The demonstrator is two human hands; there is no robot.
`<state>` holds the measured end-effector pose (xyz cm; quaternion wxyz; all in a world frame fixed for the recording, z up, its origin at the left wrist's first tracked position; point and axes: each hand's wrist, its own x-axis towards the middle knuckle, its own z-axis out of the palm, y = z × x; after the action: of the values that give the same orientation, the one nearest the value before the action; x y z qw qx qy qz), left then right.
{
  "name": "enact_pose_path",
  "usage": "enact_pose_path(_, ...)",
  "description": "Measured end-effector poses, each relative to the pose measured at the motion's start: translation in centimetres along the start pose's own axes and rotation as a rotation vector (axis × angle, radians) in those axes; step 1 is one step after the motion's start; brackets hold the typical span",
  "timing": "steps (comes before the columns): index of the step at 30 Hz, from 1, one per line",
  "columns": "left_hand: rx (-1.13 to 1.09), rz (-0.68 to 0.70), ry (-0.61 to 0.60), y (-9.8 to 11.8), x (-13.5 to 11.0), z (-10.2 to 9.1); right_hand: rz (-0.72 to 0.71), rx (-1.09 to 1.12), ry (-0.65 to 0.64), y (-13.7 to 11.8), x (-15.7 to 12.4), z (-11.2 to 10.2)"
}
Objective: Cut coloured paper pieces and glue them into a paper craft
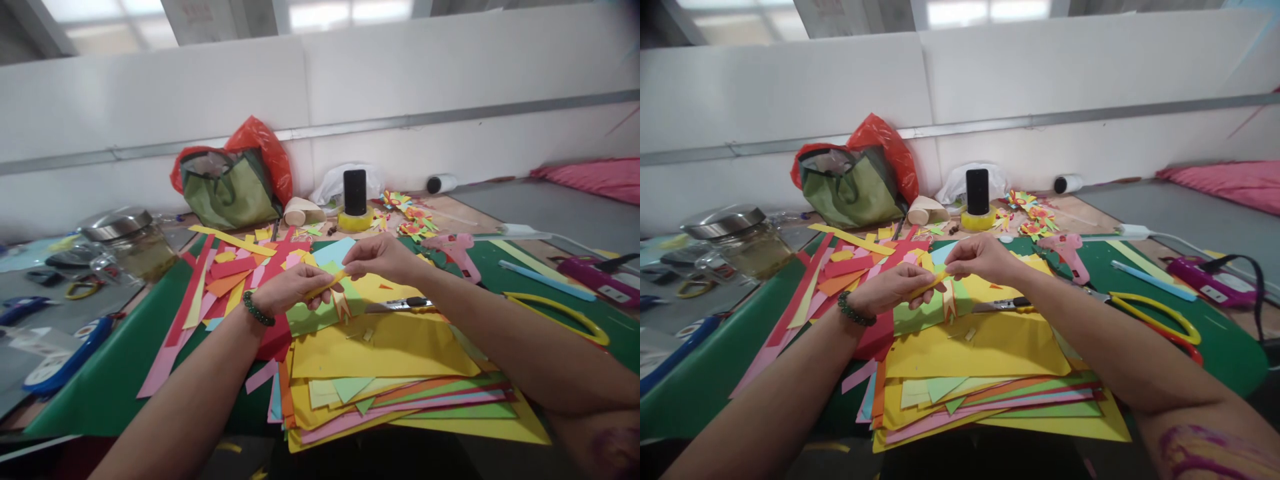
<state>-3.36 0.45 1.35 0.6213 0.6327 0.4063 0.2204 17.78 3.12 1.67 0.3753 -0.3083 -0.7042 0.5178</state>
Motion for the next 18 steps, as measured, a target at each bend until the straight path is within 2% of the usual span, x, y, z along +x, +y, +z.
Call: enact_pose_path(18, -0.008, -0.075, 0.035, -0.21, 0.33, -0.31, 0.042, -0.044, -0.04, 0.44, 0.08, -0.23)
